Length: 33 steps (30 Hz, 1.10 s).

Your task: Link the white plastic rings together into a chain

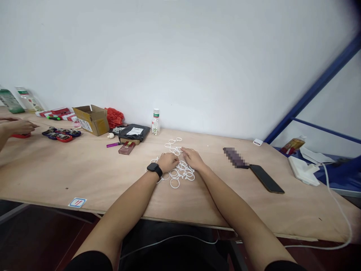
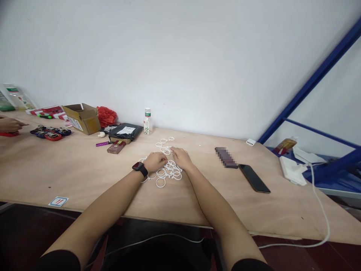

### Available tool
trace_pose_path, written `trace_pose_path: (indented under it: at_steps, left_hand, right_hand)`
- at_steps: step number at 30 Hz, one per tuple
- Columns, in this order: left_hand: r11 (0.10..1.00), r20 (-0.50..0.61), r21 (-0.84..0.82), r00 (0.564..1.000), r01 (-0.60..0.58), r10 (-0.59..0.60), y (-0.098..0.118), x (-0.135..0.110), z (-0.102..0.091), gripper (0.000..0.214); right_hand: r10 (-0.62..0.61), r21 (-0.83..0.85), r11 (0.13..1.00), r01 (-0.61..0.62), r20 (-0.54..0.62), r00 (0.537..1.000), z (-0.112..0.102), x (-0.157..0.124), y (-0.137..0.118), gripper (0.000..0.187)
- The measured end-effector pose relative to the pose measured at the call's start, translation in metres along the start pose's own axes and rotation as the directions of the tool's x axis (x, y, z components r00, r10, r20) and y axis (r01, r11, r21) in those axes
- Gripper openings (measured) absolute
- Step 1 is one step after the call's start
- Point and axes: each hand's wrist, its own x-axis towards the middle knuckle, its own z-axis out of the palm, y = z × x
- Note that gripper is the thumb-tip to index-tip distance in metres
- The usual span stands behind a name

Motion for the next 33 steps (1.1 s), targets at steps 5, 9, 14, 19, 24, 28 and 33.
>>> trace_pose_path:
  at_steps: [5, 9, 14, 19, 24, 28, 33]
  left_hand:
    - [1.0, 0.057, 0.006, 0.998, -0.023, 0.022, 0.005, -0.001, -0.004, 0.023]
    - [0.999, 0.037, 0.006, 0.998, 0.052, -0.052, 0.006, -0.001, -0.006, 0.031]
    - [0.992, 0.004, -0.02, 0.992, 0.124, -0.124, 0.004, 0.0, -0.007, 0.028]
    - [0.992, -0.027, -0.013, 0.992, 0.124, -0.124, 0.004, 0.001, -0.005, 0.024]
    - [0.995, -0.026, 0.006, 0.995, 0.095, -0.095, 0.005, 0.001, -0.001, 0.026]
    - [0.997, -0.039, 0.02, 0.997, 0.071, -0.07, 0.005, 0.002, 0.002, 0.025]
    - [1.0, -0.105, 0.012, 0.994, 0.003, -0.002, 0.002, 0.004, 0.004, 0.027]
  right_hand:
    - [0.05, -0.208, 0.978, -0.002, 0.223, 0.973, 0.005, 0.001, -0.004, 0.047]
    - [0.053, -0.255, 0.967, -0.007, 0.174, 0.983, 0.001, -0.004, -0.007, 0.043]
    - [0.168, -0.254, 0.957, -0.142, 0.084, 0.982, -0.007, -0.005, -0.01, 0.044]
    - [0.186, -0.261, 0.955, -0.141, 0.156, 0.97, -0.013, -0.006, -0.007, 0.033]
    - [0.147, -0.224, 0.969, -0.101, 0.2, 0.969, -0.019, -0.01, -0.009, 0.029]
    - [0.074, -0.173, 0.983, -0.051, 0.125, 0.989, -0.019, -0.013, -0.014, 0.021]
    - [-0.013, 0.099, 0.995, 0.019, -0.055, 0.998, -0.014, -0.013, -0.022, 0.021]
